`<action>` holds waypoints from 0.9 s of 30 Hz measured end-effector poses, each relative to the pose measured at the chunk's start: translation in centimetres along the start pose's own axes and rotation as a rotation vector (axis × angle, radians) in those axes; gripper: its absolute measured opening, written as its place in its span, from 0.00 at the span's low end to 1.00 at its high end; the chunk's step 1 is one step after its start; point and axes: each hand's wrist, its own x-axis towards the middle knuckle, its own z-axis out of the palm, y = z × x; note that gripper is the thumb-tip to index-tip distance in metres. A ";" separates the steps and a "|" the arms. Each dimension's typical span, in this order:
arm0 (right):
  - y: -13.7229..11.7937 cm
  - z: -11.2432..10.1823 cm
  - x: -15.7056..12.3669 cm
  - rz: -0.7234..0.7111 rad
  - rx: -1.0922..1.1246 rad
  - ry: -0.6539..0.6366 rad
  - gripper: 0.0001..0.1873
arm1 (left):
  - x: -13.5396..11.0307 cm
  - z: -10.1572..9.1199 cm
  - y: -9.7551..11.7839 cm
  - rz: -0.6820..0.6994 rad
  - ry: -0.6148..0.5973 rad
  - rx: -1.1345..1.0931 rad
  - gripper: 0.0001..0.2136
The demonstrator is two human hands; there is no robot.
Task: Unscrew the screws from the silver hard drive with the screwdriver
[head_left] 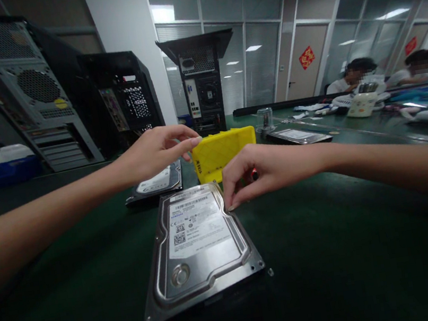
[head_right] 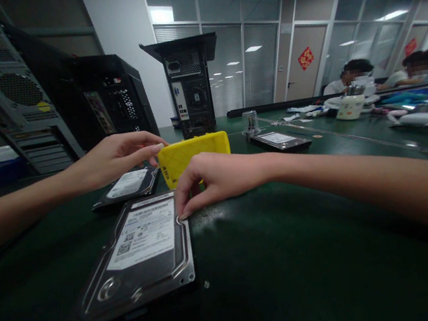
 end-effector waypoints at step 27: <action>0.0 -0.1 -0.1 -0.015 -0.003 -0.021 0.17 | 0.0 -0.1 -0.1 -0.020 -0.016 0.005 0.18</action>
